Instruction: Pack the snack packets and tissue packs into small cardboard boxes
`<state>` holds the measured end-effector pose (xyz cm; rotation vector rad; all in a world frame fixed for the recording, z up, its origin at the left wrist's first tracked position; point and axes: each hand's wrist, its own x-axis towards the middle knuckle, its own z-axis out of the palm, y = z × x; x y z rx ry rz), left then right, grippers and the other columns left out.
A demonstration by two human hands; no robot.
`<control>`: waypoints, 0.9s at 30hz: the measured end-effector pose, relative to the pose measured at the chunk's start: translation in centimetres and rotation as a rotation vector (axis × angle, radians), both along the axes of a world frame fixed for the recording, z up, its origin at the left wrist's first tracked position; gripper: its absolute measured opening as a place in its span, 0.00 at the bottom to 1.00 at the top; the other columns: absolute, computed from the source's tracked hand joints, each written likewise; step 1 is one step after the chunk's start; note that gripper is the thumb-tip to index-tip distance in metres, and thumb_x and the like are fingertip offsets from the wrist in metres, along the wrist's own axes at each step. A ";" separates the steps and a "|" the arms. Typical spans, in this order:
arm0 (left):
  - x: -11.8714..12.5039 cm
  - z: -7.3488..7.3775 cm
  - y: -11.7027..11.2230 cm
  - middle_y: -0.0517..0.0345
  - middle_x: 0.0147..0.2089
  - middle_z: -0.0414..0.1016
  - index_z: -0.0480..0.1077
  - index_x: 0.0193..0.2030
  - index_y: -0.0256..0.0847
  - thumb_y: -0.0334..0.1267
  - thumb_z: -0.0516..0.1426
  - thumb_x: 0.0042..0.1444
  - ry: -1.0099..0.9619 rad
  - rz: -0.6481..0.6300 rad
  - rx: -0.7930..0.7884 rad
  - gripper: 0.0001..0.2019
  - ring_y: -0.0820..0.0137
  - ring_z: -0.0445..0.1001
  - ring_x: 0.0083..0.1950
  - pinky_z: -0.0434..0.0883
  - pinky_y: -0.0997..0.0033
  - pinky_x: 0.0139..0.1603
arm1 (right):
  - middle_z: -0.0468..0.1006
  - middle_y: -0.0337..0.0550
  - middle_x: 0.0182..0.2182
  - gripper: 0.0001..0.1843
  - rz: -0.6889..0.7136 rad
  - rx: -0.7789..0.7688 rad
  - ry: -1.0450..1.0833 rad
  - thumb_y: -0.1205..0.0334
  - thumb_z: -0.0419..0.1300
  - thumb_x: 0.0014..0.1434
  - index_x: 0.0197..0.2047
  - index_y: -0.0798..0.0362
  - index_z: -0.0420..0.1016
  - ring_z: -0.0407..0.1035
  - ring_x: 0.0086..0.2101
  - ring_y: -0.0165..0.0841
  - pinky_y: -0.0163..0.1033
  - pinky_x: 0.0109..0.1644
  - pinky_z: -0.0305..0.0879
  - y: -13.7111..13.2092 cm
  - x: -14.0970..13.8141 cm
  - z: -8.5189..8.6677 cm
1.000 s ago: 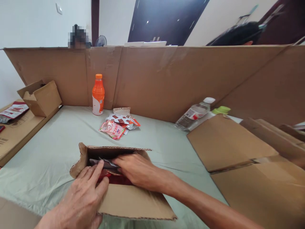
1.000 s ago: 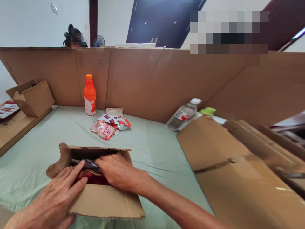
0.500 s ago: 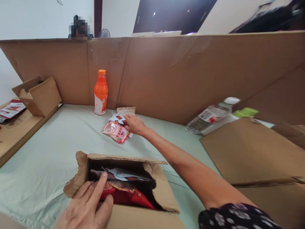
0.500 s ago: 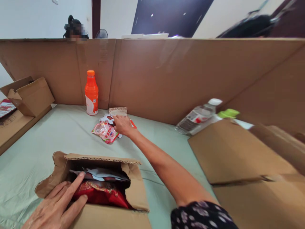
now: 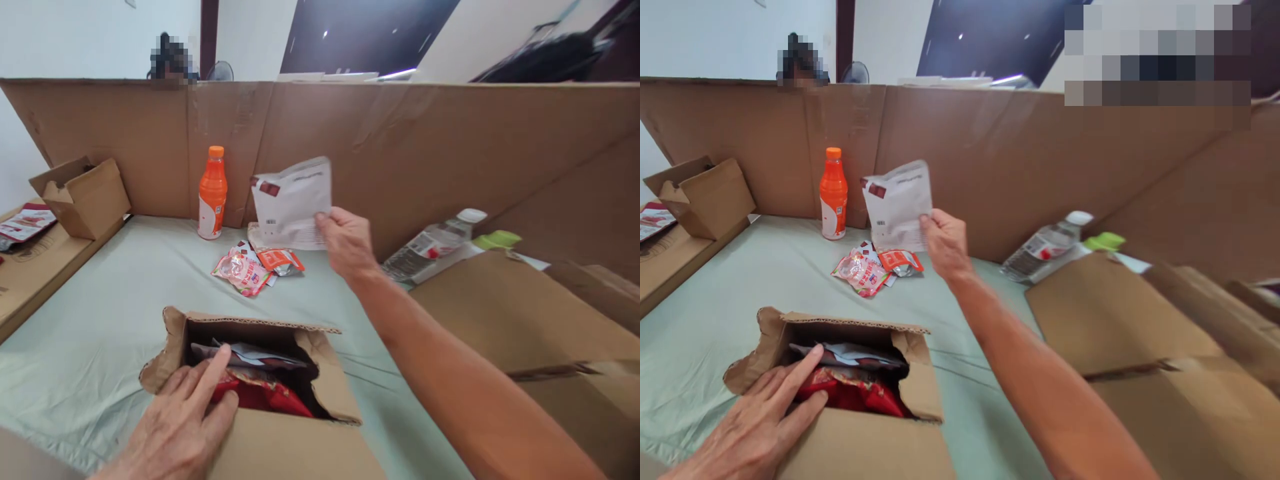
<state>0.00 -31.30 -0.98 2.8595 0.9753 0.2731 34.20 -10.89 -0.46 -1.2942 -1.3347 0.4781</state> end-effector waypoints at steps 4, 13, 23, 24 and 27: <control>-0.1 2.8 0.1 0.36 0.81 0.36 0.66 0.64 0.41 0.30 0.61 0.45 0.022 0.032 -0.258 0.35 0.37 0.58 0.74 0.71 0.36 0.64 | 0.68 0.35 0.25 0.13 0.044 0.086 0.128 0.49 0.64 0.57 0.28 0.47 0.69 0.62 0.26 0.32 0.38 0.30 0.62 -8.5 -1.4 3.4; 0.9 4.0 1.3 0.30 0.79 0.41 0.66 0.65 0.39 0.37 0.61 0.51 0.141 0.093 -0.384 0.32 0.37 0.63 0.72 0.67 0.36 0.66 | 0.60 0.33 0.20 0.21 0.076 0.163 -0.155 0.49 0.62 0.65 0.24 0.50 0.68 0.54 0.22 0.27 0.33 0.22 0.53 -18.7 -5.2 4.6; 1.0 2.9 0.9 0.39 0.74 0.56 0.71 0.58 0.40 0.33 0.60 0.46 0.101 0.112 -0.305 0.28 0.44 0.69 0.66 0.70 0.42 0.64 | 0.86 0.37 0.36 0.16 0.239 0.564 -0.546 0.74 0.55 0.67 0.46 0.45 0.79 0.81 0.31 0.31 0.33 0.35 0.77 -22.0 -6.8 5.2; 1.1 3.1 0.8 0.39 0.71 0.61 0.71 0.57 0.40 0.33 0.59 0.46 0.105 0.120 -0.307 0.27 0.45 0.70 0.64 0.71 0.42 0.63 | 0.86 0.38 0.38 0.17 0.241 0.580 -0.552 0.75 0.55 0.67 0.47 0.45 0.79 0.82 0.35 0.32 0.34 0.39 0.79 -22.2 -6.7 5.2; 1.4 3.6 0.6 0.44 0.60 0.72 0.69 0.60 0.41 0.33 0.58 0.47 0.118 0.149 -0.329 0.29 0.49 0.73 0.58 0.74 0.45 0.59 | 0.87 0.40 0.40 0.17 0.240 0.575 -0.570 0.77 0.55 0.66 0.48 0.47 0.78 0.83 0.39 0.33 0.35 0.44 0.80 -22.3 -6.7 5.1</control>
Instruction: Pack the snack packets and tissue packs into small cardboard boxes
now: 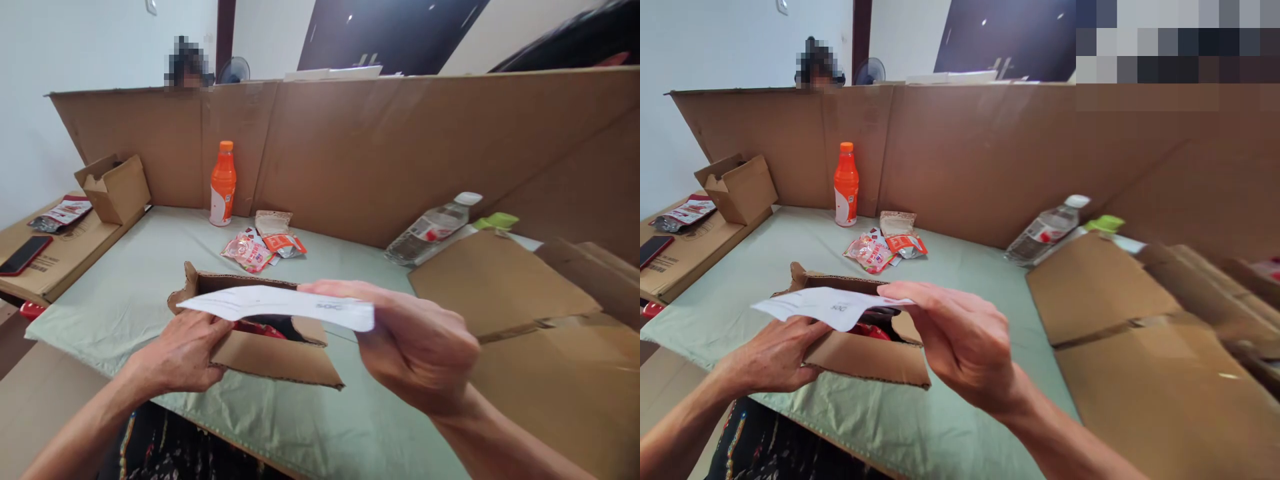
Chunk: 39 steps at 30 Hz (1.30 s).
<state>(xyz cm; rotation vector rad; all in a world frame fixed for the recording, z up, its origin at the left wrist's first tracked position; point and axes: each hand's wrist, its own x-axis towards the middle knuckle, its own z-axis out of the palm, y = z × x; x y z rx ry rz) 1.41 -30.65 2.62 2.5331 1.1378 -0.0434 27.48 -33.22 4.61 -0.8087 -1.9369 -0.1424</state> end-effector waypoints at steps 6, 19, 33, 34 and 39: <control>0.1 -0.2 -0.2 0.44 0.53 0.75 0.70 0.60 0.41 0.34 0.58 0.48 0.029 0.013 -0.023 0.28 0.50 0.75 0.53 0.75 0.47 0.55 | 0.87 0.40 0.38 0.17 -0.050 0.035 -0.065 0.77 0.55 0.65 0.48 0.48 0.78 0.83 0.38 0.33 0.33 0.44 0.78 1.6 -0.2 -1.9; -0.3 -1.1 -0.3 0.41 0.65 0.66 0.70 0.55 0.39 0.32 0.60 0.46 -0.013 -0.057 0.088 0.25 0.46 0.70 0.61 0.71 0.43 0.61 | 0.86 0.47 0.36 0.19 -0.254 -0.314 -0.303 0.67 0.49 0.68 0.46 0.52 0.83 0.80 0.32 0.36 0.37 0.35 0.73 3.8 -0.5 -6.7; -0.2 -0.9 -0.3 0.42 0.66 0.66 0.69 0.52 0.38 0.31 0.61 0.48 -0.019 -0.069 0.061 0.22 0.47 0.68 0.64 0.68 0.46 0.65 | 0.83 0.49 0.51 0.20 -0.084 -0.897 -0.753 0.67 0.49 0.69 0.57 0.51 0.77 0.77 0.48 0.43 0.40 0.47 0.65 6.9 -2.8 -3.4; -0.2 -0.9 -0.3 0.42 0.66 0.66 0.69 0.52 0.38 0.31 0.61 0.48 -0.024 -0.072 0.057 0.22 0.47 0.68 0.64 0.68 0.45 0.66 | 0.83 0.50 0.51 0.20 -0.033 -0.876 -0.760 0.68 0.49 0.68 0.57 0.51 0.77 0.77 0.49 0.43 0.41 0.48 0.65 7.2 -2.8 -3.3; -0.3 -1.0 -0.3 0.41 0.65 0.67 0.68 0.52 0.39 0.30 0.60 0.48 -0.073 -0.069 0.055 0.22 0.46 0.68 0.64 0.67 0.43 0.66 | 0.85 0.49 0.43 0.17 0.111 -0.929 -0.846 0.73 0.53 0.62 0.47 0.53 0.81 0.78 0.41 0.39 0.36 0.42 0.66 8.3 -4.3 -3.6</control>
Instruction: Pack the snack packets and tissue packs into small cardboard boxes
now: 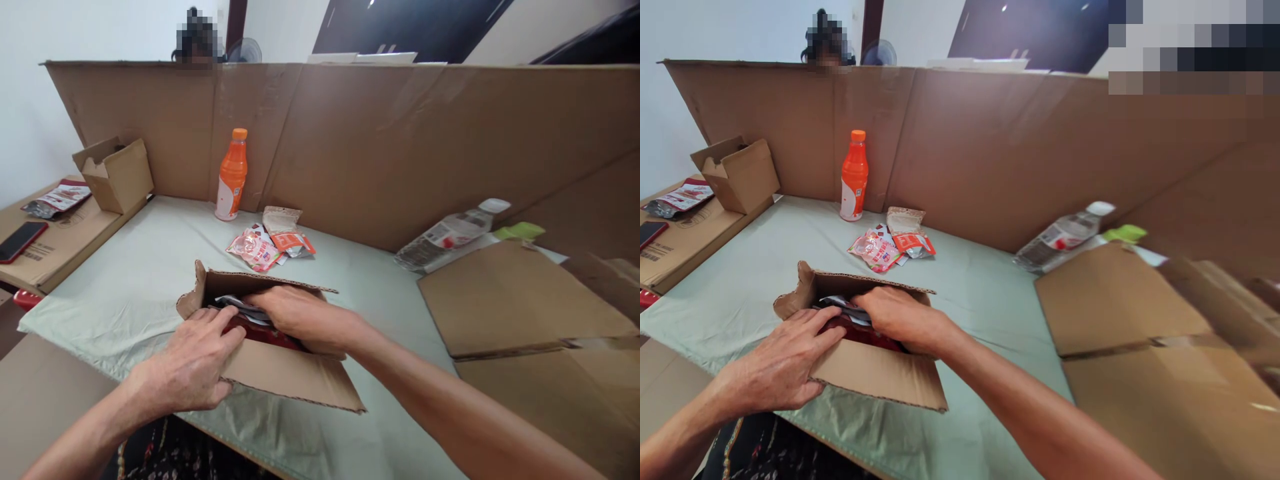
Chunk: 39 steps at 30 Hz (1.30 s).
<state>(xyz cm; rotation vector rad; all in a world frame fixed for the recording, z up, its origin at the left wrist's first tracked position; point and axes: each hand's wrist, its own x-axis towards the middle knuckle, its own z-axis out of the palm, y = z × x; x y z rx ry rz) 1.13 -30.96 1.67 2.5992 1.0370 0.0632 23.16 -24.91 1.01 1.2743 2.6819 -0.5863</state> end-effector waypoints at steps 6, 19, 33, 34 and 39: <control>0.0 -0.2 0.2 0.43 0.61 0.70 0.68 0.53 0.39 0.30 0.60 0.47 0.013 -0.009 0.001 0.23 0.47 0.71 0.61 0.70 0.43 0.62 | 0.86 0.56 0.41 0.16 -0.051 -0.026 -0.143 0.73 0.55 0.60 0.44 0.56 0.84 0.80 0.42 0.43 0.37 0.41 0.67 2.2 -2.2 -1.9; -3.7 -3.2 -2.6 0.43 0.74 0.56 0.51 0.72 0.50 0.38 0.57 0.64 -0.614 0.382 0.444 0.32 0.49 0.60 0.73 0.66 0.38 0.68 | 0.81 0.48 0.56 0.19 -0.284 0.371 0.584 0.60 0.51 0.69 0.55 0.50 0.80 0.75 0.56 0.40 0.50 0.63 0.70 -2.1 4.0 -0.7; -1.9 -4.4 -0.2 0.50 0.54 0.80 0.60 0.68 0.45 0.41 0.55 0.66 -0.607 0.398 0.232 0.24 0.59 0.78 0.57 0.74 0.50 0.62 | 0.82 0.47 0.53 0.17 -0.527 0.468 0.738 0.57 0.57 0.64 0.52 0.49 0.80 0.75 0.54 0.43 0.52 0.59 0.71 -3.0 5.4 -1.0; -1.7 -4.4 -0.1 0.50 0.55 0.79 0.61 0.67 0.45 0.40 0.54 0.66 -0.612 0.431 0.250 0.23 0.60 0.78 0.58 0.74 0.51 0.62 | 0.84 0.46 0.51 0.17 -0.544 0.409 0.739 0.56 0.56 0.65 0.51 0.50 0.81 0.77 0.52 0.42 0.50 0.56 0.73 -3.3 5.7 -0.9; -0.7 -5.3 0.8 0.44 0.62 0.70 0.61 0.67 0.43 0.36 0.53 0.65 -0.632 0.529 0.341 0.23 0.58 0.71 0.64 0.72 0.50 0.65 | 0.85 0.45 0.47 0.21 -0.536 0.246 0.783 0.47 0.54 0.68 0.50 0.50 0.82 0.79 0.47 0.41 0.47 0.52 0.76 -4.7 6.9 -1.9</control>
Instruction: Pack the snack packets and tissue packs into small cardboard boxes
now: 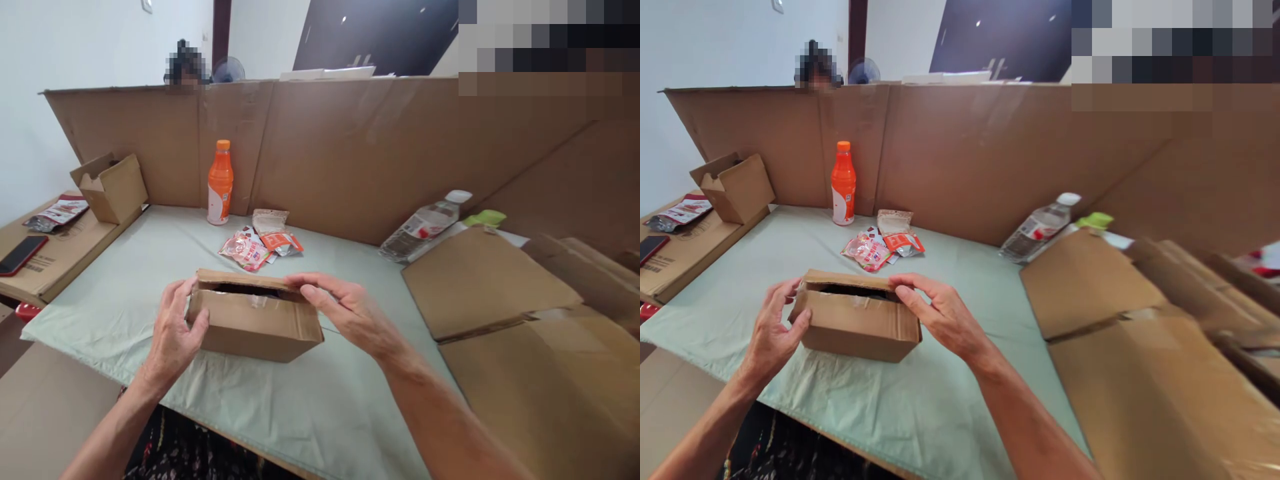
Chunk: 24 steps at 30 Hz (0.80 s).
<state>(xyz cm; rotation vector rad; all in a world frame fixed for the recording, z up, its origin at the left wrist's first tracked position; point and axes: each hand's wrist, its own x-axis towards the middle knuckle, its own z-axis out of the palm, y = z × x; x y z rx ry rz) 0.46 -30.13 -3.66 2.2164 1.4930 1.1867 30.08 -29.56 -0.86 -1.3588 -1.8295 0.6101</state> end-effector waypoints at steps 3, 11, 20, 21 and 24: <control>0.0 -0.9 0.8 0.40 0.71 0.59 0.61 0.68 0.43 0.38 0.54 0.64 -0.003 0.027 0.000 0.25 0.52 0.61 0.73 0.66 0.42 0.69 | 0.83 0.47 0.51 0.19 0.002 0.077 -0.062 0.49 0.55 0.68 0.52 0.49 0.81 0.77 0.53 0.43 0.52 0.58 0.73 -0.6 0.2 -2.3; -1.4 -1.8 1.2 0.44 0.75 0.59 0.70 0.63 0.45 0.41 0.51 0.69 0.064 -0.152 -0.130 0.19 0.52 0.62 0.74 0.66 0.43 0.71 | 0.68 0.52 0.68 0.29 0.167 0.306 -0.294 0.48 0.55 0.70 0.70 0.49 0.65 0.58 0.69 0.46 0.57 0.68 0.63 -2.6 0.9 -6.5; -4.3 -1.4 1.2 0.44 0.78 0.54 0.63 0.70 0.49 0.40 0.58 0.66 0.241 -0.303 -0.068 0.26 0.51 0.69 0.70 0.74 0.46 0.65 | 0.64 0.50 0.71 0.33 0.216 0.348 -0.392 0.50 0.55 0.71 0.75 0.48 0.57 0.53 0.71 0.46 0.57 0.70 0.61 -2.0 1.6 -7.1; -4.4 -1.3 1.3 0.43 0.77 0.55 0.64 0.69 0.48 0.39 0.58 0.66 0.253 -0.310 -0.052 0.25 0.51 0.69 0.70 0.74 0.47 0.65 | 0.64 0.50 0.71 0.33 0.213 0.347 -0.388 0.50 0.55 0.71 0.75 0.48 0.57 0.53 0.71 0.46 0.57 0.70 0.61 -2.0 1.6 -7.2; -4.5 -0.7 1.7 0.42 0.76 0.58 0.66 0.67 0.45 0.38 0.58 0.65 0.306 -0.331 -0.009 0.23 0.50 0.68 0.71 0.75 0.48 0.64 | 0.65 0.50 0.70 0.31 0.199 0.347 -0.372 0.51 0.55 0.71 0.74 0.48 0.59 0.55 0.70 0.45 0.57 0.70 0.62 -2.0 1.4 -7.3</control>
